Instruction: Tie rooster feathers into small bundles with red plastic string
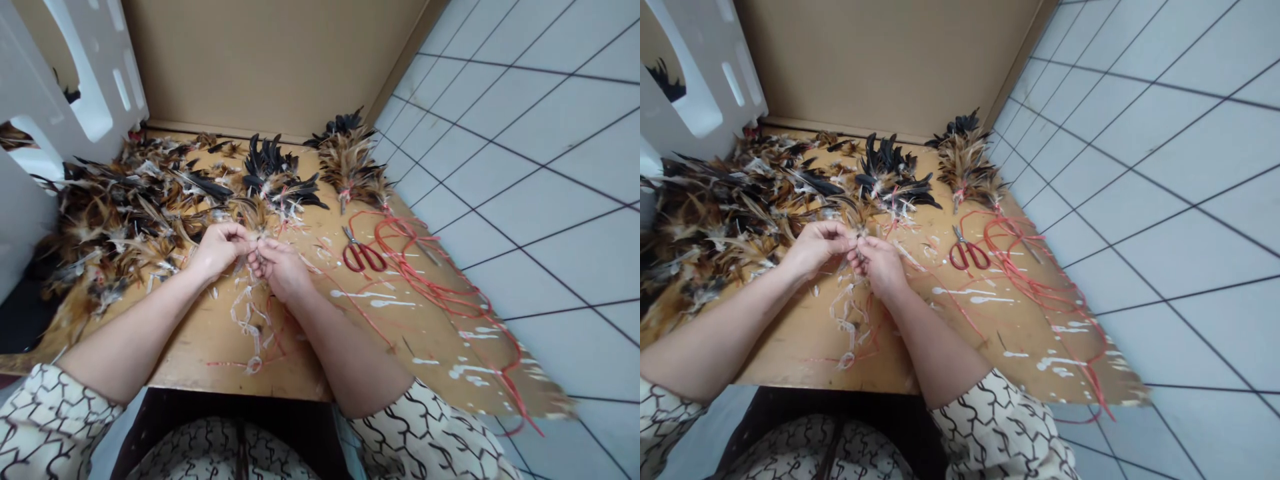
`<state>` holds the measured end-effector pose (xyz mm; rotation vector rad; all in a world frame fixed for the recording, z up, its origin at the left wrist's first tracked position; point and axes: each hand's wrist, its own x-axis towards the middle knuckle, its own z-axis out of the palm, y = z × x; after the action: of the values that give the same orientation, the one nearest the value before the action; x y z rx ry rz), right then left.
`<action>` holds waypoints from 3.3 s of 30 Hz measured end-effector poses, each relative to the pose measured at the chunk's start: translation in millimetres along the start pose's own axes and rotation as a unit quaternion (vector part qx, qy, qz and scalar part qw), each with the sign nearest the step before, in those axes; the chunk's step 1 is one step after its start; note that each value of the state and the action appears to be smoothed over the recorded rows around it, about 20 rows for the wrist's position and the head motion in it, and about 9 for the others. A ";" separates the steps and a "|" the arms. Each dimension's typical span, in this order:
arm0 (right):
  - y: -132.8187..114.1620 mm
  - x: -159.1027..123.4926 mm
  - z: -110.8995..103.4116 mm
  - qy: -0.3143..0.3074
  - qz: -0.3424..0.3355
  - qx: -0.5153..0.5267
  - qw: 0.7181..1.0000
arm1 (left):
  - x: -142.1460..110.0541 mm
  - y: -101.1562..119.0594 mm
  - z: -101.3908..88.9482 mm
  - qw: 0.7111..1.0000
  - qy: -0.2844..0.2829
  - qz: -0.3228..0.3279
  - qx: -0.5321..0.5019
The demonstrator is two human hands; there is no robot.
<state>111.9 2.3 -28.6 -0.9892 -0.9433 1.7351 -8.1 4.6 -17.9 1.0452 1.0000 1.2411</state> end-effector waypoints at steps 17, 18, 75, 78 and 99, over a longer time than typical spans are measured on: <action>-2.7 4.6 -6.9 0.021 -0.025 -0.037 0.999 | 13.4 15.9 -15.3 0.986 0.129 0.049 0.095; -3.6 6.0 -8.3 0.037 -0.026 -0.027 0.999 | 17.0 17.7 -21.1 0.976 0.157 0.069 0.134; -2.0 7.2 -6.6 0.054 -0.021 -0.019 0.998 | 30.9 16.7 -81.0 0.742 0.027 0.082 0.664; -2.7 6.5 -6.3 0.061 -0.023 -0.017 0.998 | 30.8 17.7 -80.3 0.744 0.035 0.092 0.661; -2.7 7.3 -5.0 0.064 -0.014 -0.011 0.998 | 34.0 11.0 -77.2 0.787 0.056 0.135 0.599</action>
<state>115.3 10.8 -29.7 -1.0825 -0.8909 1.6220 -83.1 43.8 -26.0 2.1579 1.8624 0.7861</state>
